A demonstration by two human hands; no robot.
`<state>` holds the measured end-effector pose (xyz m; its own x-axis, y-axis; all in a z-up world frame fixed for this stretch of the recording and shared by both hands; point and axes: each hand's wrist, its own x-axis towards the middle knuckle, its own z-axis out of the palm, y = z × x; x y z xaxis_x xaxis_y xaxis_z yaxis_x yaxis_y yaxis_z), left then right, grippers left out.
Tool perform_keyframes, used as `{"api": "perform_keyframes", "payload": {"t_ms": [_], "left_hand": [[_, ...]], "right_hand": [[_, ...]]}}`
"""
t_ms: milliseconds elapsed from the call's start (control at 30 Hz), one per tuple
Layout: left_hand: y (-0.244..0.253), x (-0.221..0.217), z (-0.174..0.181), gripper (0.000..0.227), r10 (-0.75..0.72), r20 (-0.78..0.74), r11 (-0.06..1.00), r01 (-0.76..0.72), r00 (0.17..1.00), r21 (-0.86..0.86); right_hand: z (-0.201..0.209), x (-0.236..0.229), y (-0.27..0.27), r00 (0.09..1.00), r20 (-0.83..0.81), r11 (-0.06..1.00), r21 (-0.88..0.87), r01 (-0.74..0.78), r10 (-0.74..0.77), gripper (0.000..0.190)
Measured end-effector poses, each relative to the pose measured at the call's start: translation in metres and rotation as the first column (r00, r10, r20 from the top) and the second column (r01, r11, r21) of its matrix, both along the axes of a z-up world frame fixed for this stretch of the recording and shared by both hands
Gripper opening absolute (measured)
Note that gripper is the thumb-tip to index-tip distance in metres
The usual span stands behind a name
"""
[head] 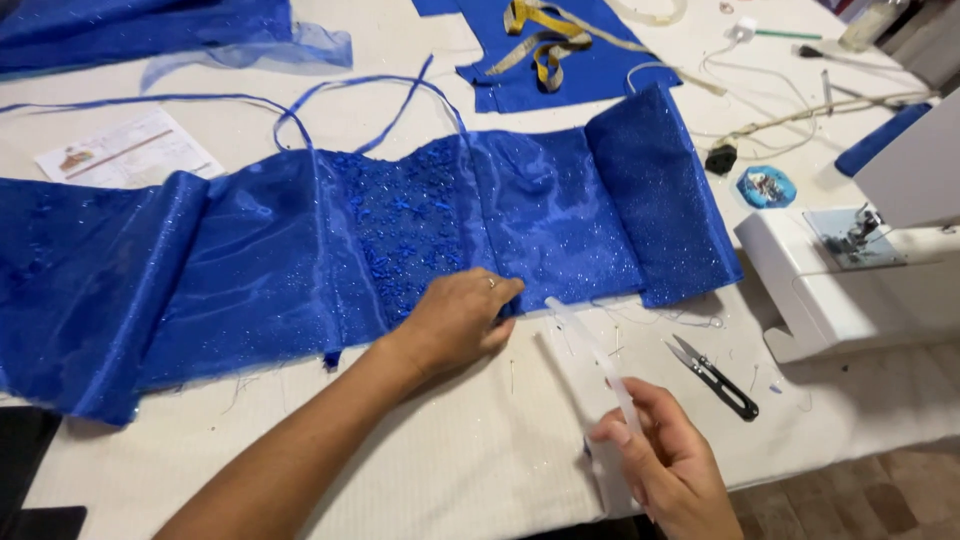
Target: The person is assembling a blue glittery corset by inserting white boning strips into fabric channels and pinning the material on a work table.
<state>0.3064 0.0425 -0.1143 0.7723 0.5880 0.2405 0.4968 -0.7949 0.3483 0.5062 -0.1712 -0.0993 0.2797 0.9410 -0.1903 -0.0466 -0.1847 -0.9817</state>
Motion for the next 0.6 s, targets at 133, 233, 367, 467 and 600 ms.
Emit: {"api": "perform_keyframes", "payload": {"t_ms": [133, 233, 367, 467, 600], "left_hand": [[0.011, -0.004, 0.002, 0.026, -0.022, 0.035, 1.0, 0.022, 0.999, -0.011], [0.013, -0.009, 0.0, 0.027, -0.05, 0.083, 0.999, 0.051, 0.995, -0.011], [0.01, -0.01, -0.002, 0.023, -0.096, 0.154, 0.991, 0.08, 0.983, 0.107], [0.01, -0.008, -0.006, 0.017, -0.074, 0.207, 0.989, 0.045, 0.975, 0.144], [0.017, -0.009, -0.014, 0.018, 0.013, 0.288, 0.999, -0.021, 0.957, 0.025]], "right_hand": [[0.001, -0.008, 0.003, 0.951, 0.308, 0.996, -0.071, 0.046, -0.022, 0.06], [-0.005, -0.005, 0.005, 0.873, 0.488, 1.0, -0.005, 0.004, -0.001, 0.054], [-0.004, -0.004, 0.012, 0.802, 0.594, 0.998, 0.056, 0.041, -0.066, 0.043], [-0.009, -0.002, 0.017, 0.762, 0.634, 0.991, 0.055, 0.122, -0.129, 0.036], [-0.011, -0.002, 0.018, 0.735, 0.649, 0.98, 0.126, 0.152, -0.197, 0.034]]}}
